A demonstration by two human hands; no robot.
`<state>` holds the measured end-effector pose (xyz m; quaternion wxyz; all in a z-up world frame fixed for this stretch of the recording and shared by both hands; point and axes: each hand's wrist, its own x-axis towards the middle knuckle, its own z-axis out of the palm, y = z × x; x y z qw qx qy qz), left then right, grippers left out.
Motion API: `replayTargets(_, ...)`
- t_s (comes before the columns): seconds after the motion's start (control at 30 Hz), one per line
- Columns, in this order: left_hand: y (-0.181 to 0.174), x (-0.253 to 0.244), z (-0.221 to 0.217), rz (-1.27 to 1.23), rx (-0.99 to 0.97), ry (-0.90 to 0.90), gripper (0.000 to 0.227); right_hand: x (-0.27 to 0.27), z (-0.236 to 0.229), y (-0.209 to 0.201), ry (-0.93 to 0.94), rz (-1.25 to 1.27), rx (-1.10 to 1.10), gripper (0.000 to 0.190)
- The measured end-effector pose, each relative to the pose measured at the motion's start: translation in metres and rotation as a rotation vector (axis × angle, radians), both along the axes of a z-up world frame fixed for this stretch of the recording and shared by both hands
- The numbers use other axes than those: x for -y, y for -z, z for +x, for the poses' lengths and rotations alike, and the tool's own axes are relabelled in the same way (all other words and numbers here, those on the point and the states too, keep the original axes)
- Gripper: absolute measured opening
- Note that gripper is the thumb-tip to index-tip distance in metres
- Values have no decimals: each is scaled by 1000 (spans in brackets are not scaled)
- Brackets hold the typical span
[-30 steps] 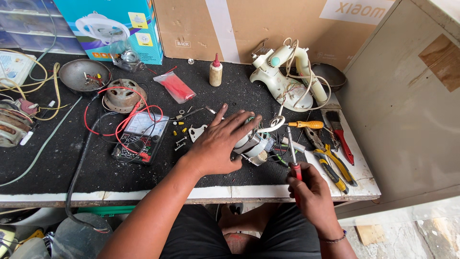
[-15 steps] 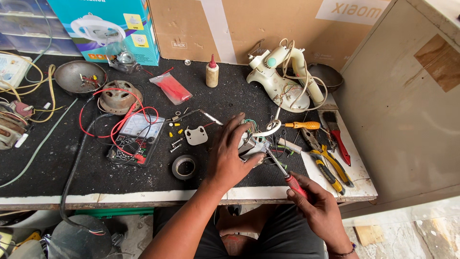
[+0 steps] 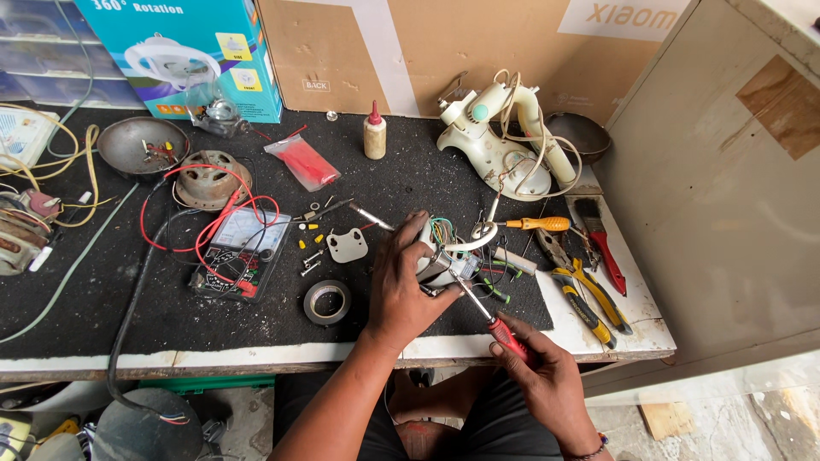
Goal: The person disassembles a small electrical motor using a screwdriver, removing screws and separating the housing to expose the internal components. The person then reassembles the motor by aligning the parts and tightening the screws.
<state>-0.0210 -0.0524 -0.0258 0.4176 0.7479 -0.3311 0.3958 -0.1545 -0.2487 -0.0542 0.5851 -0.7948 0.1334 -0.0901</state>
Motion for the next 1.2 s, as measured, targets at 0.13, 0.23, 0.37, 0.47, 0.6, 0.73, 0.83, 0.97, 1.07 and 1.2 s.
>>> replayTargets(0.13, -3, 4, 1, -8, -33, -26, 60, -2, -5, -5, 24, 24, -25, 46)
replayTargets(0.23, -5, 9, 6, -116, -65, 33, 63, 2, -9, -3, 23, -40, 10, 45)
replayTargets(0.37, -17, 7, 13, -183, -255, 108, 60, 11, -11, -8, 52, 0, -7, 45)
replayTargets(0.47, -21, 2, 17, -187, -357, 168, 61, 18, -13, -11, 66, 82, -16, 45)
replayTargets(0.6, -20, 1, 20, -245, -474, 230, 62, 13, -14, -30, 30, 123, -33, 50)
replayTargets(0.73, -20, 0, 15, -230, -459, 257, 62, 12, -14, -24, 39, 160, -36, 45)
replayTargets(0.83, -19, -1, 10, -81, -464, 160, 63, 10, -14, -19, 52, 237, -53, 35)
replayTargets(0.97, -17, 5, 19, -16, -630, 139, 79, 1, -11, -24, 60, 219, -90, 35)
replayTargets(1.07, -12, 9, 29, 9, -693, 121, 75, -2, -5, -28, 60, 252, -76, 39)
replayTargets(1.2, 1, 12, 42, 42, -721, 140, 64, -4, 1, -38, 53, 154, -126, 42)
